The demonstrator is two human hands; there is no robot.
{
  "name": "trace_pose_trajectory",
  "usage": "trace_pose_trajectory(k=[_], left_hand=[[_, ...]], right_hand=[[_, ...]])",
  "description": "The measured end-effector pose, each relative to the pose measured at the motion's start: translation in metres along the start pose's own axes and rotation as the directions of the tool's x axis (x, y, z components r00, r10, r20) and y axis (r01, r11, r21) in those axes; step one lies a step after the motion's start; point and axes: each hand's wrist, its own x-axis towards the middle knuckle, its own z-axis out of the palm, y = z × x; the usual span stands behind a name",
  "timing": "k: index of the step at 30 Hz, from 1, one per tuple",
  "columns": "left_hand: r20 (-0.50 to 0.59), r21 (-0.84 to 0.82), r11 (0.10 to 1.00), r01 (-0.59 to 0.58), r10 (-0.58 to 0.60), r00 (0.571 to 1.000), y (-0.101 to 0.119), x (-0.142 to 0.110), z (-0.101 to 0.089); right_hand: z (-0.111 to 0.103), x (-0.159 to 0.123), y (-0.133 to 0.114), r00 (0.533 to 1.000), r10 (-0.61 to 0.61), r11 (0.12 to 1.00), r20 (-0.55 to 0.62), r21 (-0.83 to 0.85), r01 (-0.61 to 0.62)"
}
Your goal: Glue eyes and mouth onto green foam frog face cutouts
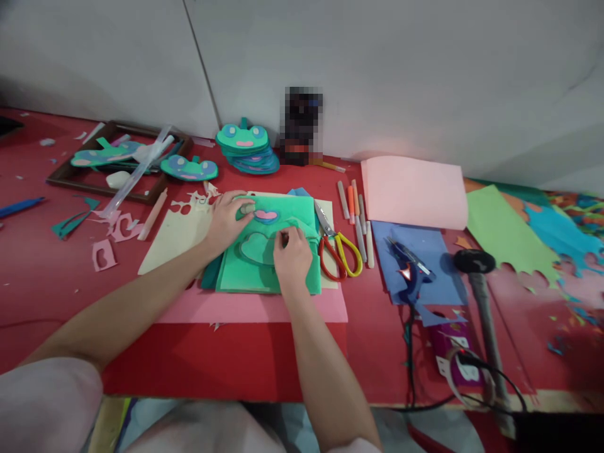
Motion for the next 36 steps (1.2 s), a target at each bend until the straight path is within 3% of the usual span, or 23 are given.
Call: trace_pose_trajectory(k=[7,13,19,24,33,36], left_hand=[[0.074,0.008,0.999,-0.038,0.037,0.997,-0.002,0.003,0.002],[0.087,-0.099,0.994,-0.049,0.057,0.995,-0.003,0.005,0.000],[0.038,-0.169,0.984,-0.062,0.070,0.997,-0.001,0.005,-0.001],[0.011,-0.264,0.955,-0.137,0.145,0.989,0.005,0.004,-0.004],[0.190,-0.217,0.953,-0.213,0.255,0.948,0.005,0.003,0.002],[0.215,-0.201,0.952,-0.231,0.273,0.938,0.004,0.002,0.002]], right_hand=[[0.000,0.000,-0.001,1.000,0.005,1.000,0.009,-0.002,-0.005],[-0.001,0.000,-0.001,1.000,-0.005,1.000,0.008,-0.001,0.005],[0.000,0.000,0.000,1.000,-0.003,1.000,0.005,0.020,0.003],[-0.001,0.000,0.001,1.000,-0.014,1.000,-0.001,0.027,0.014],[-0.004,0.000,-0.003,0.996,0.087,0.995,0.009,0.055,-0.087],[-0.004,0.000,-0.003,0.998,0.067,0.994,0.017,0.087,-0.069]])
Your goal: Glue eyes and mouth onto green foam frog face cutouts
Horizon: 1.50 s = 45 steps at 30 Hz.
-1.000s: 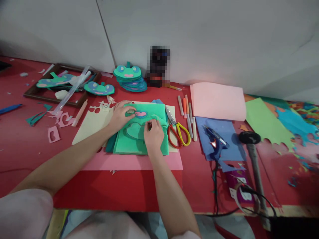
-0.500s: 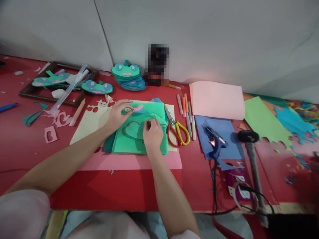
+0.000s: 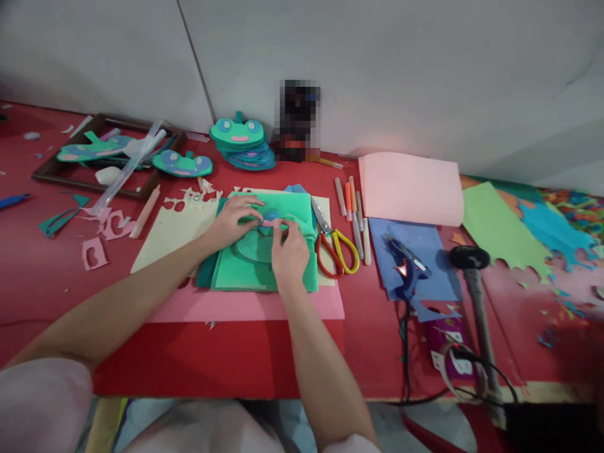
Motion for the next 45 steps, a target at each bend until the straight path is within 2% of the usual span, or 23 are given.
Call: trace_pose_trajectory(k=[5,8,13,17,20,23,28,33,38,41,45], left_hand=[[0.021,0.034,0.999,0.005,-0.005,1.000,0.000,-0.001,-0.001],[-0.024,0.054,0.996,0.072,-0.071,0.997,-0.003,-0.001,0.002],[0.012,0.074,0.990,0.116,-0.117,0.993,-0.004,-0.002,0.003],[0.042,0.090,0.990,0.106,-0.110,0.993,0.001,-0.002,0.000],[0.025,0.083,0.994,0.076,-0.078,0.997,0.002,-0.001,-0.001],[-0.050,0.012,0.999,0.051,-0.050,0.997,0.000,0.000,-0.001],[-0.156,-0.085,0.994,0.062,-0.075,0.985,-0.005,0.000,0.000],[-0.216,-0.096,0.994,0.055,-0.074,0.974,-0.004,-0.001,-0.002],[-0.317,-0.021,0.999,0.042,-0.046,0.947,0.006,-0.001,-0.010],[-0.254,-0.034,0.998,0.055,-0.062,0.965,0.017,-0.005,-0.012],[-0.050,-0.024,0.999,0.042,-0.043,0.998,0.029,-0.009,-0.007]], right_hand=[[0.001,-0.001,0.004,0.999,-0.024,0.999,-0.023,0.041,0.025],[0.002,0.001,0.007,0.998,0.021,0.985,-0.057,0.172,-0.011],[0.001,0.005,0.008,0.985,0.154,0.876,-0.076,0.471,-0.101],[-0.001,0.008,0.006,0.974,0.210,0.818,-0.084,0.561,-0.128],[-0.002,0.010,0.006,0.970,0.224,0.813,-0.094,0.566,-0.133],[-0.004,0.011,0.007,0.963,0.255,0.808,-0.090,0.566,-0.161],[-0.004,0.014,0.012,0.952,0.297,0.790,-0.068,0.578,-0.205],[-0.006,0.010,0.012,0.980,0.181,0.890,-0.079,0.438,-0.128],[-0.010,0.003,0.008,0.998,0.028,0.963,-0.053,0.268,-0.013],[-0.013,0.000,0.007,1.000,-0.004,0.969,-0.018,0.246,0.008],[-0.017,-0.001,0.007,0.999,0.006,0.946,0.047,0.323,-0.021]])
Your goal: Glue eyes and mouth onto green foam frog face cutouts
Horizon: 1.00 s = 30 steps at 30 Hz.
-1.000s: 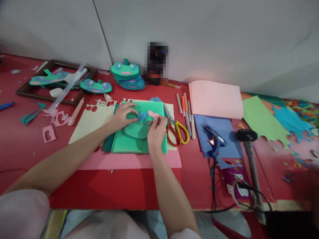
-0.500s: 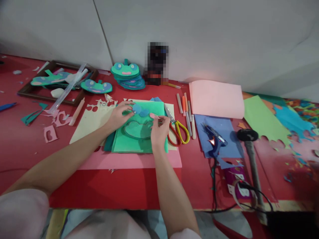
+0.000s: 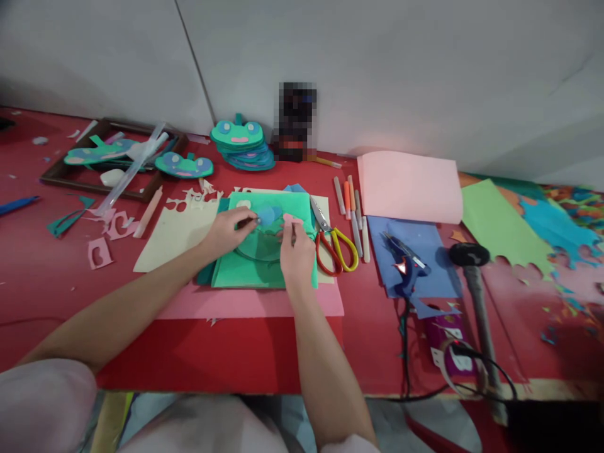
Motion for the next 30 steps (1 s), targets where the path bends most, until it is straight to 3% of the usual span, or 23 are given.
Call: trace_pose_trajectory(k=[7,11,15,19,21,24,27,30], left_hand=[[0.176,0.074,0.997,0.012,-0.025,0.984,0.008,-0.005,-0.001],[0.166,0.169,0.985,0.026,-0.054,0.985,0.015,-0.026,-0.010],[0.121,0.185,0.977,0.107,-0.131,0.984,0.013,-0.050,-0.009],[0.111,0.128,0.979,0.158,-0.173,0.979,0.009,-0.056,-0.005],[0.107,0.123,0.980,0.158,-0.171,0.979,0.009,-0.056,-0.005],[0.103,0.123,0.973,0.195,-0.208,0.973,0.010,-0.055,-0.006],[0.099,0.094,0.975,0.201,-0.210,0.973,0.011,-0.055,-0.006],[0.092,0.077,0.977,0.198,-0.204,0.975,0.010,-0.056,-0.006]], right_hand=[[0.002,0.001,0.006,0.987,-0.132,0.991,0.097,0.028,0.130],[0.003,0.002,0.006,0.987,-0.130,0.991,0.098,-0.030,0.134],[0.001,-0.006,-0.003,0.979,-0.205,0.972,-0.011,-0.117,0.202],[-0.002,-0.017,-0.014,0.908,-0.402,0.912,-0.120,-0.138,0.386],[-0.001,-0.019,-0.014,0.917,-0.391,0.919,-0.074,-0.079,0.385],[0.007,-0.014,-0.009,0.962,-0.242,0.970,0.125,0.000,0.244],[0.015,-0.005,-0.001,0.940,-0.166,0.979,0.299,-0.068,0.194],[0.017,0.002,0.003,0.926,-0.112,0.982,0.361,-0.106,0.159]])
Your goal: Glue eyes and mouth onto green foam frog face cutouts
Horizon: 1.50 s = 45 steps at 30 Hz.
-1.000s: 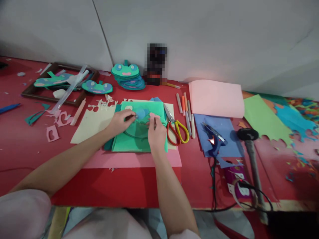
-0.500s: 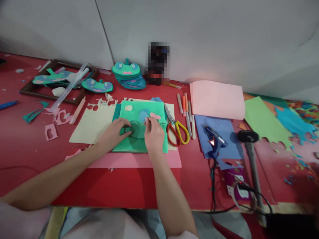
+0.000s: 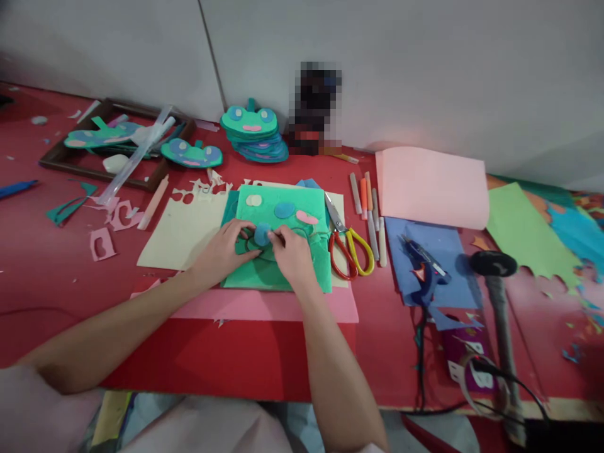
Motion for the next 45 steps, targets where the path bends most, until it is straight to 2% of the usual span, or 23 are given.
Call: trace_pose_trajectory(k=[6,13,20,23,27,32,37,42,45], left_hand=[[-0.006,-0.006,1.000,0.012,-0.013,1.000,-0.0001,-0.0007,0.0002],[0.021,0.007,0.999,-0.034,0.034,0.999,-0.0005,-0.0001,-0.0015],[0.033,0.062,0.991,-0.118,0.116,0.993,-0.0014,0.0000,-0.0017],[0.034,0.062,0.992,-0.113,0.111,0.993,-0.0002,0.0009,-0.0022],[0.034,0.051,0.992,-0.114,0.112,0.993,-0.0018,0.0025,-0.0018],[0.045,0.049,0.991,-0.121,0.119,0.992,-0.0034,0.0025,-0.0021],[0.044,0.051,0.991,-0.126,0.123,0.991,-0.0037,0.0026,-0.0022],[0.051,0.078,0.986,-0.150,0.147,0.988,-0.0062,0.0019,-0.0007],[0.054,0.113,0.980,-0.161,0.155,0.986,-0.0060,0.0010,-0.0003]], right_hand=[[-0.0044,-0.0003,-0.0033,0.996,0.035,0.998,0.078,0.054,-0.039],[-0.0018,-0.0013,-0.0038,0.996,0.077,0.994,0.036,0.081,-0.079],[-0.0013,-0.0009,-0.0022,0.995,0.085,0.987,0.053,0.132,-0.092],[-0.0005,-0.0018,-0.0035,0.995,0.089,0.987,0.036,0.133,-0.093],[-0.0007,-0.0034,-0.0040,0.985,0.164,0.960,-0.058,0.237,-0.146],[-0.0052,-0.0027,-0.0023,0.924,0.284,0.915,-0.256,0.360,-0.181],[-0.0045,-0.0041,-0.0030,0.931,0.182,0.961,-0.318,0.259,-0.099],[-0.0025,-0.0038,0.0000,0.957,0.121,0.981,-0.264,0.182,-0.074],[-0.0034,-0.0022,0.0002,0.970,0.045,0.998,-0.241,0.057,-0.032]])
